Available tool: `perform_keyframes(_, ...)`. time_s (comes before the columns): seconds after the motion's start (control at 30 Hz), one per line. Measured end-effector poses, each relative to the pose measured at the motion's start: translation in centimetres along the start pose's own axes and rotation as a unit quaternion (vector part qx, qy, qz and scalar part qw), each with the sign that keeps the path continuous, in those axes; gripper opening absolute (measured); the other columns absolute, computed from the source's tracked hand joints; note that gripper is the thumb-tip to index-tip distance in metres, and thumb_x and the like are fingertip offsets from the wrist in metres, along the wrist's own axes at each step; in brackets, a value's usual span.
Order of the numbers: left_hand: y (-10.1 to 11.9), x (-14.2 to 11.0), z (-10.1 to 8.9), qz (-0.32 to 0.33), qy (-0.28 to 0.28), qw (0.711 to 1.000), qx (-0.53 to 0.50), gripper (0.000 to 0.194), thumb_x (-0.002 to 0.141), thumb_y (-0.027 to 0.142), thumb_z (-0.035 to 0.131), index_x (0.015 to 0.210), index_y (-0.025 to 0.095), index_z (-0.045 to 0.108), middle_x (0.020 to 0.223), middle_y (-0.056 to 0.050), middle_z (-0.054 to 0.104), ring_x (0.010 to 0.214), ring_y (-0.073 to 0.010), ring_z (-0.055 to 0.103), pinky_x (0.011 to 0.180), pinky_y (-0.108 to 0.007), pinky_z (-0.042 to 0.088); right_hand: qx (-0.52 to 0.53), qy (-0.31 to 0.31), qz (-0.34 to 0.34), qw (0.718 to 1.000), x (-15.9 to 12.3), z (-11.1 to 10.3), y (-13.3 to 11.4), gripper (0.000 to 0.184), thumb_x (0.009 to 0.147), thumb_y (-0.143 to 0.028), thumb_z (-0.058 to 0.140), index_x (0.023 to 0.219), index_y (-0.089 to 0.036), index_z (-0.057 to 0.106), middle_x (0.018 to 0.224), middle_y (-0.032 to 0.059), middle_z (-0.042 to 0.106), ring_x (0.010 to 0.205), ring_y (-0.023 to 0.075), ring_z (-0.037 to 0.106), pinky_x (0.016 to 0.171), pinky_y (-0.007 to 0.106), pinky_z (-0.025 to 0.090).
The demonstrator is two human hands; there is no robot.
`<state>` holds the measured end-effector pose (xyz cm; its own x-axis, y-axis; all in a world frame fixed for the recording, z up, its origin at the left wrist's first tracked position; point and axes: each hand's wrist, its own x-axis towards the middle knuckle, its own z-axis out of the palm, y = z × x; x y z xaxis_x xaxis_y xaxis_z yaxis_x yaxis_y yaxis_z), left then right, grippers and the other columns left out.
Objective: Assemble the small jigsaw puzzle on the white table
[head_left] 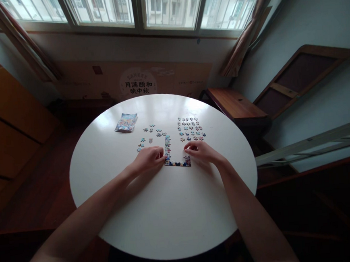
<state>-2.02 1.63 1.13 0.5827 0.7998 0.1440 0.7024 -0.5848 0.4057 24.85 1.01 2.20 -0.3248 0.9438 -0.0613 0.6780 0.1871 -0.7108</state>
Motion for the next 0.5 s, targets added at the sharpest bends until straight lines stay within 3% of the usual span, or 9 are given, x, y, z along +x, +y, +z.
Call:
perform_keyframes(0.27,-0.03,-0.04,0.02,0.004,0.007,1.0,-0.002,0.028,0.089,0.041,0.05,0.073,0.02,0.059,0.073,0.0,0.064,0.062,-0.0128,0.053,0.057,-0.024,0.03,0.005,0.002,0.003,1.0,0.04,0.02,0.11,0.021,0.085,-0.033,0.06,0.093,-0.017,0.07,0.081,0.0057,0.07,0.069,0.0142,0.06,0.062,0.026,0.044)
perform_keyframes(0.5,0.07,0.01,0.28,-0.017,0.014,0.999,0.027,0.041,0.092,0.044,0.044,0.06,0.019,0.054,0.052,0.0,0.051,0.048,-0.012,0.04,0.053,-0.026,0.021,0.001,-0.002,0.008,1.0,-0.01,-0.05,-0.14,0.02,0.085,-0.034,0.06,0.093,-0.018,0.07,0.082,0.0054,0.069,0.07,0.0143,0.06,0.063,0.026,0.044)
